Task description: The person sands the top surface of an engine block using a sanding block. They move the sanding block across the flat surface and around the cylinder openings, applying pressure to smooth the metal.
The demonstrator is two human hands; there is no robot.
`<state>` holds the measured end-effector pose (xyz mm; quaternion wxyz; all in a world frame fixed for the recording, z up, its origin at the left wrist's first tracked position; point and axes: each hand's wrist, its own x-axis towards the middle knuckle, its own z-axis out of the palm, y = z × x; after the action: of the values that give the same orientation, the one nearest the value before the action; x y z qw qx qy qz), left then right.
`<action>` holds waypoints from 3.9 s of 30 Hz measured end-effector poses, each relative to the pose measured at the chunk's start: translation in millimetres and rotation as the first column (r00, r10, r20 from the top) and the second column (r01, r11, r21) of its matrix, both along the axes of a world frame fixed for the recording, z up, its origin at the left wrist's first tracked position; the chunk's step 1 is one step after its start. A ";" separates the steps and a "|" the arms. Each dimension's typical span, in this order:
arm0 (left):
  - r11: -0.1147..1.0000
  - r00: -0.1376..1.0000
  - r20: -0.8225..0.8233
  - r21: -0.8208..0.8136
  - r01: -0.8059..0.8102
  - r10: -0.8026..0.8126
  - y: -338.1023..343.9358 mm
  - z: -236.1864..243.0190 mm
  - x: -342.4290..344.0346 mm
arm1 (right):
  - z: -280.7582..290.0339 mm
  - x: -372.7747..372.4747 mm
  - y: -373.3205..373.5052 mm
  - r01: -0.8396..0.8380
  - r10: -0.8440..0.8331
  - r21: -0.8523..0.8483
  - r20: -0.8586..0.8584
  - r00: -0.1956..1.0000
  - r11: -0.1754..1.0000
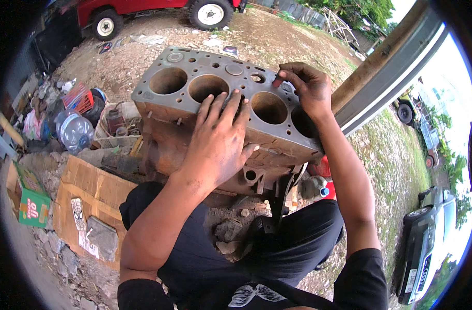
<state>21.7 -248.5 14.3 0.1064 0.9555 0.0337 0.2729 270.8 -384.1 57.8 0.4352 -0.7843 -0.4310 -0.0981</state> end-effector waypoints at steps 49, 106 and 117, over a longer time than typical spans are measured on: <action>0.999 1.000 -0.004 -0.051 0.005 -0.005 12.2 7.5 -3.0 | 5.9 -7.5 4.3 0.019 0.012 -0.143 0.215 0.976 0.990; 0.359 0.833 0.550 -0.792 0.494 0.067 0.0 9.0 9.4 | -3.5 -93.2 -20.5 -0.356 0.488 0.370 -0.373 0.789 0.858; 0.099 0.733 0.676 -0.727 0.680 -0.071 0.7 16.3 8.5 | -3.1 -94.8 -21.0 -0.380 0.478 0.308 -0.372 0.796 0.872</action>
<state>30.2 -247.8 30.6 0.7438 0.5438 -0.0914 0.3778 175.9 -405.1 54.7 0.6144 -0.6143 -0.4763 0.1353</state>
